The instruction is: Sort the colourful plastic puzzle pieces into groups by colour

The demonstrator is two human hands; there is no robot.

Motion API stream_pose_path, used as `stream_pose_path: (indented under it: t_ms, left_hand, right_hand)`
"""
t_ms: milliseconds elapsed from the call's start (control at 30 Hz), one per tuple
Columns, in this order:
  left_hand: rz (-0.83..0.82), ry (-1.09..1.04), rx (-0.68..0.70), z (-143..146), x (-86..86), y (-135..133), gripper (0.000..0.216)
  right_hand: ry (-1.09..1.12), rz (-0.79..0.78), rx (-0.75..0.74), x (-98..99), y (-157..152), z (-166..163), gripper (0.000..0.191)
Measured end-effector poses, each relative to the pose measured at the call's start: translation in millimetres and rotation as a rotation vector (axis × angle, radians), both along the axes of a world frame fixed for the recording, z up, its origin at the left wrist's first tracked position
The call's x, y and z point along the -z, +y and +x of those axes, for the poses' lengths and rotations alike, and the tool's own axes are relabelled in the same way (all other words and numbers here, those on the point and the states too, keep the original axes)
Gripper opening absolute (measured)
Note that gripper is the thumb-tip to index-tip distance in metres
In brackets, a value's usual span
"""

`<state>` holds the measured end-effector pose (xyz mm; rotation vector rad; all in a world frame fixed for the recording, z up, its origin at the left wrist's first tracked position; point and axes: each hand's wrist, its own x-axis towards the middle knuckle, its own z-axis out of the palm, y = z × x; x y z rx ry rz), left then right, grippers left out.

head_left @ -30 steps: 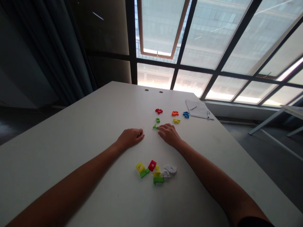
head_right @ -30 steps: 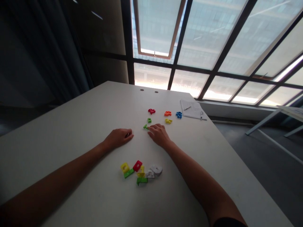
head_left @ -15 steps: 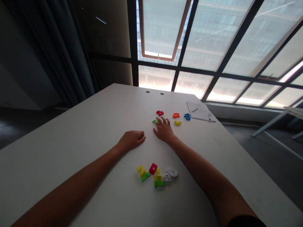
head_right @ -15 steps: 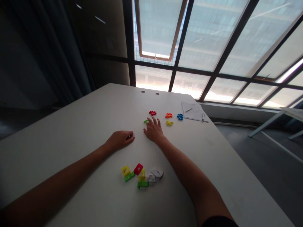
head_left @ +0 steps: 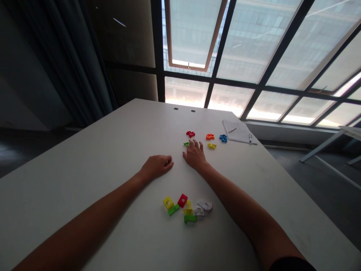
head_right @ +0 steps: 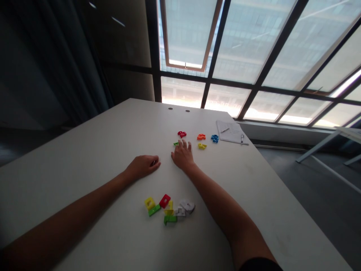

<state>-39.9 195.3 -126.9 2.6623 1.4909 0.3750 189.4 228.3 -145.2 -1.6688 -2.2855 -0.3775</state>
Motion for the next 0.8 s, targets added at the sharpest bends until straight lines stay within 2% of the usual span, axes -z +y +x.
stream_pose_path:
  t_ms: [467,633,800]
  left_hand:
    - [-0.010,-0.016,-0.006,-0.2,0.6,-0.1,0.031]
    - [-0.017,0.000,-0.005,-0.1,-1.6,-0.6,0.032]
    - [-0.014,0.009,-0.007,-0.1,0.0,-0.2,0.032]
  right_hand:
    - [0.005,-0.009,0.046,-4.4,-5.7,-1.5,0.048]
    - [0.009,-0.091,-0.008,-5.0,-2.9,2.2,0.049]
    - [0.027,-0.150,0.026,-3.5,1.9,6.3,0.054]
